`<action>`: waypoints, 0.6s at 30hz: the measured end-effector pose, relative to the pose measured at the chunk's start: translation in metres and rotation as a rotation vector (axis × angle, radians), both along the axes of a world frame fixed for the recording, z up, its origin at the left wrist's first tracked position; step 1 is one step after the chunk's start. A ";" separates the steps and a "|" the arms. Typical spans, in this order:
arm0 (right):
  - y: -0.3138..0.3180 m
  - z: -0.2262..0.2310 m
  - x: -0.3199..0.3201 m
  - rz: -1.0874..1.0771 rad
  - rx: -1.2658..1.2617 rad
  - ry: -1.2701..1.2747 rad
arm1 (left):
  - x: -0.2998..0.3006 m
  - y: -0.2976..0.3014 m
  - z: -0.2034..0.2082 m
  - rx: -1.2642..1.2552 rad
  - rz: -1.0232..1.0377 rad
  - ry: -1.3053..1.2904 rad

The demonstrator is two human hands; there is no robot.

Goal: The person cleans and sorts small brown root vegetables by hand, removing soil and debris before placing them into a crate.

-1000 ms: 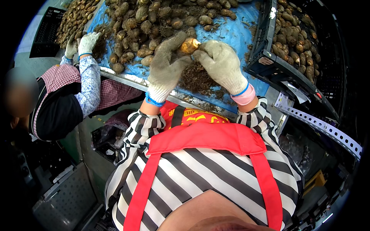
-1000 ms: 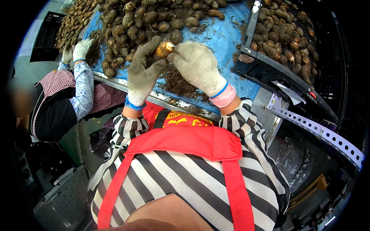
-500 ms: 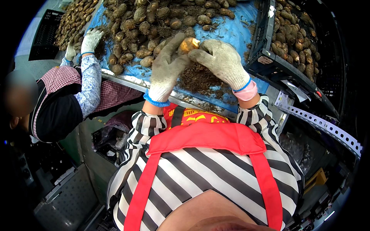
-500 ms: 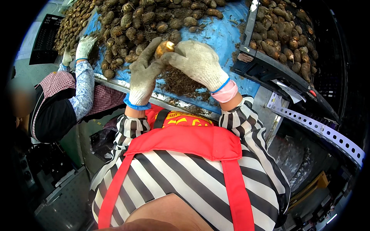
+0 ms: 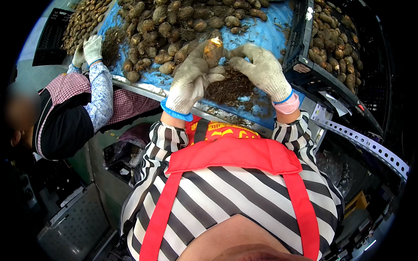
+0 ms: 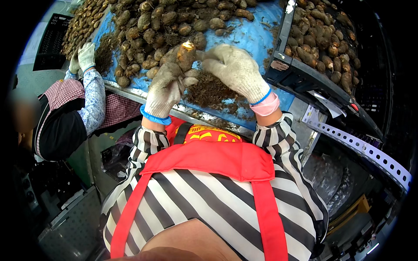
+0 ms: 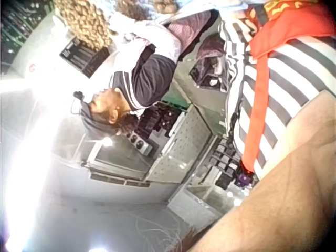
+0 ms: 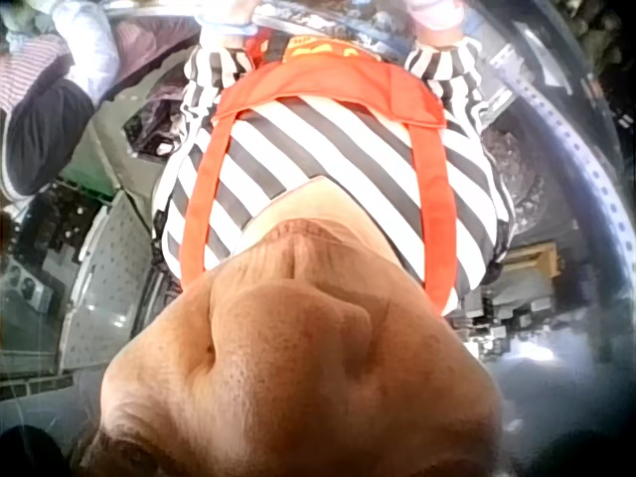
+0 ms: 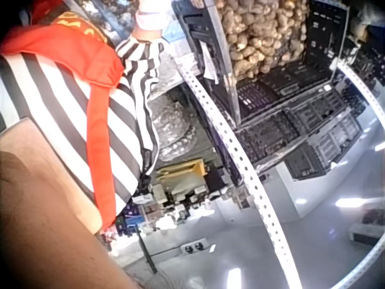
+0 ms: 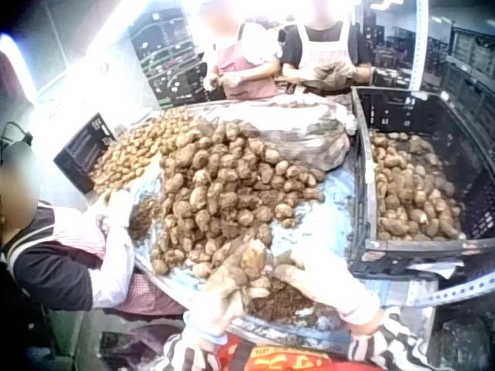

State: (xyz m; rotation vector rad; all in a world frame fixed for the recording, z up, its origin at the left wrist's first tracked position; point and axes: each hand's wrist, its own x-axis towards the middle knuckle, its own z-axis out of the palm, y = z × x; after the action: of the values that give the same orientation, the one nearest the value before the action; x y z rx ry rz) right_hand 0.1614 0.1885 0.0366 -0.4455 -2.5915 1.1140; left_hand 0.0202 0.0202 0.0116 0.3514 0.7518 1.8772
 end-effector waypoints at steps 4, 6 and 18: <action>-0.007 0.003 -0.002 -0.110 0.068 -0.026 | 0.006 0.006 0.017 -0.188 0.012 0.215; -0.012 0.009 -0.009 -0.130 0.123 -0.119 | 0.007 0.003 0.017 -0.310 -0.032 0.518; -0.011 0.001 0.000 0.059 0.145 0.001 | 0.013 0.002 0.011 -0.157 0.052 0.255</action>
State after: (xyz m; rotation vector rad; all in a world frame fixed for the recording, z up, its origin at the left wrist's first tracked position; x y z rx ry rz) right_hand 0.1610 0.1779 0.0374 -0.3374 -2.6772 0.9350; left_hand 0.0329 0.0224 0.0225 0.4807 1.0824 1.8272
